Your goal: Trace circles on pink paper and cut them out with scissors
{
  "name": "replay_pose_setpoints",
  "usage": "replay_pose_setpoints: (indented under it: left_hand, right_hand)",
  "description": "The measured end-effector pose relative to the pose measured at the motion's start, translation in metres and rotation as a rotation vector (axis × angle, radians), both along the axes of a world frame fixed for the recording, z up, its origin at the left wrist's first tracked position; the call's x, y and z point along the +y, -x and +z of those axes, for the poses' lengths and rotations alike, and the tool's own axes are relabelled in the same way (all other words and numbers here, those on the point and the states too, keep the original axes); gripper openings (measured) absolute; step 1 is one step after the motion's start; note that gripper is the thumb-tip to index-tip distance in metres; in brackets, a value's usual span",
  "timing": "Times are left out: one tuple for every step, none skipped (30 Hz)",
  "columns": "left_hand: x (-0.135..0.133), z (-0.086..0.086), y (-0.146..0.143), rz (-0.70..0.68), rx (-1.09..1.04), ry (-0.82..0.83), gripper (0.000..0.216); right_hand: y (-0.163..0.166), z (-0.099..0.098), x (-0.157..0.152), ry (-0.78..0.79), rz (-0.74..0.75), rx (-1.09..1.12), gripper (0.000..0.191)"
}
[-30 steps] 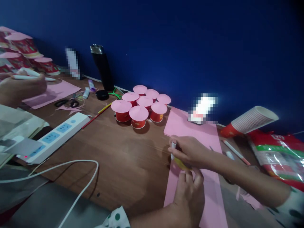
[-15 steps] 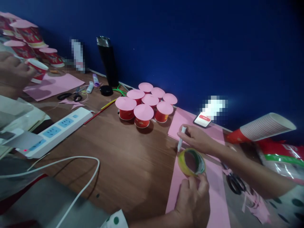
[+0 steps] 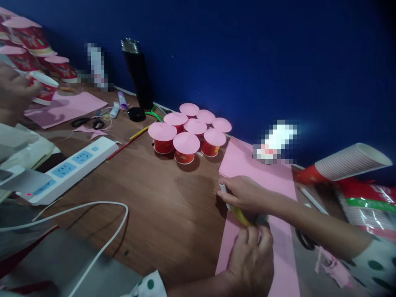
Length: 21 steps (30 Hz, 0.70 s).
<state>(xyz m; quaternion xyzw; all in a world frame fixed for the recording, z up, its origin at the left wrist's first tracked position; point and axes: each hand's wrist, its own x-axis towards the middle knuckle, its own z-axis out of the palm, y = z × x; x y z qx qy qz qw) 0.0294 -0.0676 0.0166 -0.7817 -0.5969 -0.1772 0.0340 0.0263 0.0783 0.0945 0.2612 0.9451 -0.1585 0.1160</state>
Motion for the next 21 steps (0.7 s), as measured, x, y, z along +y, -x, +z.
replay_pose_setpoints:
  left_hand:
    - [0.0002, 0.0003, -0.0001, 0.003, 0.003, 0.007, 0.045]
    - [0.0004, 0.0008, -0.0001, 0.005, 0.008, 0.014, 0.044]
    - [0.0006, 0.0013, 0.0000, 0.005, 0.013, 0.019, 0.044]
    - [0.0008, 0.0018, 0.0001, 0.004, 0.019, 0.024, 0.044]
    - [0.0009, 0.0023, 0.0003, 0.003, 0.025, 0.030, 0.045]
    - [0.0010, 0.0026, 0.0004, 0.002, 0.030, 0.034, 0.045]
    - [0.0010, 0.0027, 0.0004, 0.000, 0.036, 0.035, 0.045]
    - [0.0010, 0.0027, 0.0004, -0.001, 0.043, 0.037, 0.046]
    - [0.0009, 0.0027, 0.0003, -0.002, 0.049, 0.038, 0.047]
    - [0.0009, 0.0025, 0.0002, -0.002, 0.056, 0.040, 0.047]
    - [0.0008, 0.0025, -0.0001, -0.004, 0.063, 0.041, 0.048]
    - [0.0008, 0.0024, -0.0003, -0.007, 0.070, 0.041, 0.049]
    - [0.0008, 0.0024, -0.0006, -0.007, 0.077, 0.045, 0.050]
    - [0.0008, 0.0023, -0.0009, -0.006, 0.083, 0.047, 0.050]
    - [0.0008, 0.0023, -0.0011, -0.004, 0.086, 0.047, 0.049]
    - [0.0008, 0.0022, -0.0013, -0.003, 0.086, 0.045, 0.049]
    - [0.0009, 0.0020, -0.0015, -0.005, 0.083, 0.041, 0.048]
    - [0.0010, 0.0018, -0.0015, -0.007, 0.079, 0.034, 0.048]
    - [0.0010, 0.0016, -0.0015, -0.006, 0.073, 0.028, 0.047]
    - [0.0010, 0.0014, -0.0014, -0.005, 0.069, 0.023, 0.047]
    - [0.0010, 0.0014, -0.0012, -0.001, 0.066, 0.021, 0.046]
  right_hand:
    - [0.0001, 0.0002, -0.0004, -0.009, -0.004, -0.007, 0.019]
    - [0.0002, 0.0005, -0.0007, -0.017, -0.007, -0.015, 0.019]
    - [0.0003, 0.0009, -0.0010, -0.023, -0.009, -0.022, 0.019]
    - [0.0003, 0.0012, -0.0012, -0.029, -0.009, -0.027, 0.019]
    - [0.0002, 0.0014, -0.0013, -0.035, -0.008, -0.030, 0.018]
    - [-0.0001, 0.0015, -0.0015, -0.040, -0.005, -0.030, 0.018]
    - [-0.0004, 0.0014, -0.0016, -0.045, -0.002, -0.030, 0.018]
    - [-0.0009, 0.0011, -0.0017, -0.050, 0.000, -0.028, 0.018]
    - [-0.0015, 0.0007, -0.0018, -0.055, 0.001, -0.024, 0.018]
    - [-0.0020, 0.0002, -0.0019, -0.058, 0.002, -0.021, 0.018]
    - [-0.0023, -0.0004, -0.0019, -0.059, 0.000, -0.021, 0.019]
    - [-0.0025, -0.0008, -0.0020, -0.060, -0.001, -0.021, 0.019]
    - [-0.0024, -0.0010, -0.0020, -0.058, -0.003, -0.024, 0.018]
    - [-0.0022, -0.0010, -0.0019, -0.056, -0.003, -0.028, 0.018]
    - [-0.0018, -0.0010, -0.0018, -0.054, -0.002, -0.033, 0.018]
    - [-0.0013, -0.0008, -0.0015, -0.054, 0.000, -0.039, 0.018]
    - [-0.0009, -0.0008, -0.0010, -0.057, 0.001, -0.043, 0.018]
    - [-0.0006, -0.0009, -0.0003, -0.062, 0.001, -0.047, 0.018]
    - [-0.0006, -0.0013, 0.0005, -0.067, 0.000, -0.050, 0.019]
    - [-0.0008, -0.0020, 0.0016, -0.071, -0.004, -0.050, 0.019]
    - [-0.0013, -0.0029, 0.0028, -0.073, -0.009, -0.048, 0.020]
